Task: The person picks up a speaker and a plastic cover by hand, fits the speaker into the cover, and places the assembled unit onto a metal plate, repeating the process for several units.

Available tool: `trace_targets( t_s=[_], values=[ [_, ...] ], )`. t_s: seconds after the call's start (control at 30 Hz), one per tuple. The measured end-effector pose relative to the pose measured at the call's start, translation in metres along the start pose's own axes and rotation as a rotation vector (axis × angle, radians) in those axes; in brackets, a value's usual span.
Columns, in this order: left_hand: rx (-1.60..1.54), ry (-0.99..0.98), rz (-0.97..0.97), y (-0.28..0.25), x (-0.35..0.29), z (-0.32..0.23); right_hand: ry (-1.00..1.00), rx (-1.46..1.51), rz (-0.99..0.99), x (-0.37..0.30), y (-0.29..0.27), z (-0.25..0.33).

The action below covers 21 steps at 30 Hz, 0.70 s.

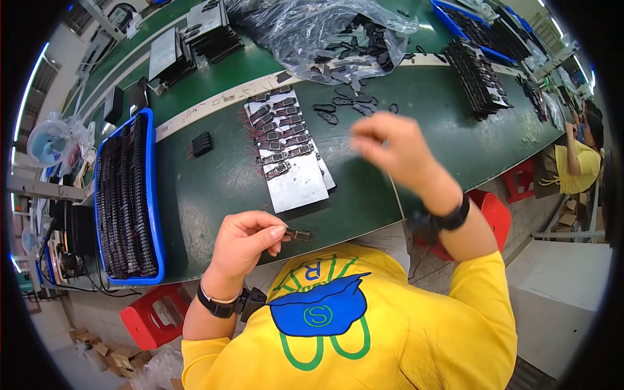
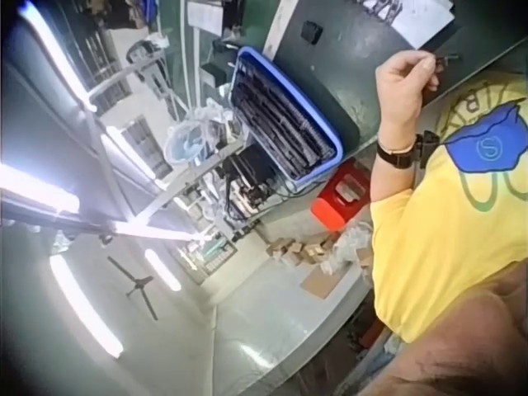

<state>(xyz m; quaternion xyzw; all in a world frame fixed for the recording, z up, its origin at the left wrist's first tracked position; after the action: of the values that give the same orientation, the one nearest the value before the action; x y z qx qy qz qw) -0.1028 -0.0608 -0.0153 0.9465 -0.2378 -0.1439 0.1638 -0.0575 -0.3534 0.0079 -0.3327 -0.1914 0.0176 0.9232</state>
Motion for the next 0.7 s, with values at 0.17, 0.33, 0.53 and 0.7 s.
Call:
trace_targets(
  t_s=[0.17, 0.33, 0.53, 0.7],
  values=[
    [-0.037, 0.025, 0.021, 0.005, 0.001, 0.0, 0.084, -0.274, 0.079, 0.077, -0.017, -0.052],
    [-0.056, 0.038, 0.019, 0.0, -0.006, -0.002, 0.184, -0.699, 0.283, 0.106, 0.012, -0.057],
    [-0.053, 0.069, -0.004, -0.017, -0.021, -0.004, -0.06, -0.521, 0.43, 0.049, 0.002, -0.044],
    [-0.045, 0.087, 0.035, -0.017, -0.013, -0.006, -0.311, -0.417, 0.455, 0.017, -0.031, -0.048]
  ],
)
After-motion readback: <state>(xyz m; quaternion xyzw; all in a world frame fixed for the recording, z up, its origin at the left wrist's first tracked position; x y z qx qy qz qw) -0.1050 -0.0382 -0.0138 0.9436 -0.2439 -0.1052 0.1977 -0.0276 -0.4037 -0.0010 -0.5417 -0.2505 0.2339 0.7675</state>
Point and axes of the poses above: each hand's wrist, its own x-axis towards the middle knuckle, its own y-axis out of the palm, z = x × y, the point moved 1 cm from there along x, towards the middle knuckle, and after that the axes turned 5 degrees about y, right-handed, at the moved point
